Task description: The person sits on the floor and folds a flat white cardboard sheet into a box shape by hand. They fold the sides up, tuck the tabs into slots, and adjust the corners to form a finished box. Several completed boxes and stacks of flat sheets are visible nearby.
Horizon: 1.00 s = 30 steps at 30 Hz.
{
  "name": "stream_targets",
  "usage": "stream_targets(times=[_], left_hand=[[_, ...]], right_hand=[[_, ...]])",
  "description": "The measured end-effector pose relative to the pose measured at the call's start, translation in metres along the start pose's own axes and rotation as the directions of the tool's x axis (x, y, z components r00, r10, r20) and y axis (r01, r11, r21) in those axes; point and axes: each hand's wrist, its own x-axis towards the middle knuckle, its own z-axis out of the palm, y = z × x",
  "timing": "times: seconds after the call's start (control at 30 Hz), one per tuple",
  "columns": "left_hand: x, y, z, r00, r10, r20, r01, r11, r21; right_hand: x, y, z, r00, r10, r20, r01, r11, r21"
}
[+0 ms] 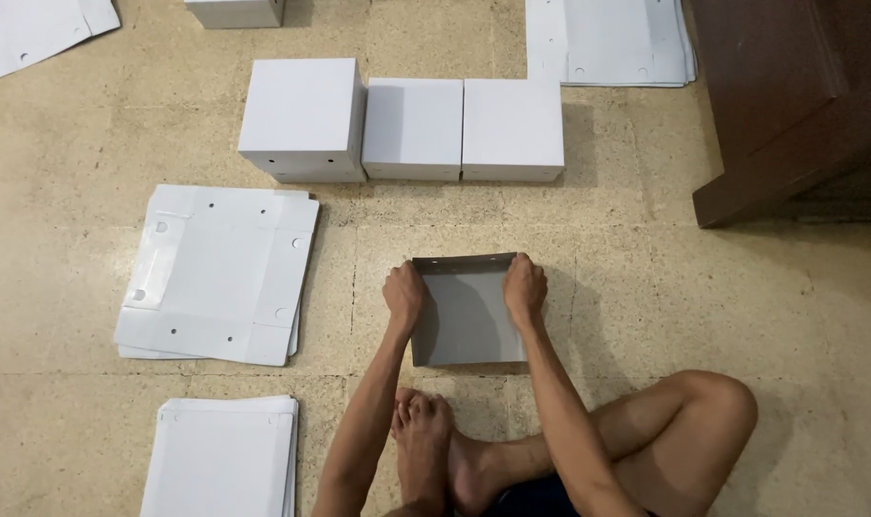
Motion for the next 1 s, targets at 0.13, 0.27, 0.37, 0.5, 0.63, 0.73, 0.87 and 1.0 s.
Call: stream_targets(times=[0.13,0.27,0.37,0.5,0.63,0.73,0.87,1.0], left_hand=[[-0.015,0.004,-0.007,0.999,0.026,-0.025,-0.026,1.000,-0.007],[-0.014,0.002,-0.005,0.998,0.049,-0.044,-0.049,0.999,0.009],[-0.018,0.003,-0.003,0.997,0.059,-0.045,-0.058,0.998,0.038],[-0.019,0.006,0.000,0.998,0.065,-0.023,-0.064,0.996,0.060],[-0.017,0.004,0.000,0.999,0.045,0.013,-0.045,0.997,0.055],[-0.012,-0.001,0.008,0.996,0.085,-0.005,-0.084,0.994,0.062],[-0.017,0.001,-0.007,0.988,0.144,-0.062,-0.144,0.990,0.008],[-0.016,0.001,-0.003,0.991,0.107,-0.085,-0.108,0.994,-0.010]], right_hand=[[-0.010,-0.005,-0.003,1.000,-0.015,-0.007,0.015,1.000,-0.002],[-0.003,0.005,0.006,1.000,-0.008,-0.007,0.008,0.996,-0.093],[-0.006,0.002,0.005,0.999,0.032,0.022,-0.030,0.995,-0.099],[0.000,0.008,0.012,0.999,0.039,0.022,-0.036,0.993,-0.116],[0.001,0.012,0.013,0.997,0.043,0.056,-0.040,0.997,-0.065],[0.000,0.010,0.008,0.990,0.058,0.130,-0.053,0.998,-0.040],[-0.001,0.003,0.005,0.989,0.075,0.127,-0.069,0.997,-0.047],[-0.003,-0.007,-0.002,0.982,0.131,0.138,-0.121,0.990,-0.075]])
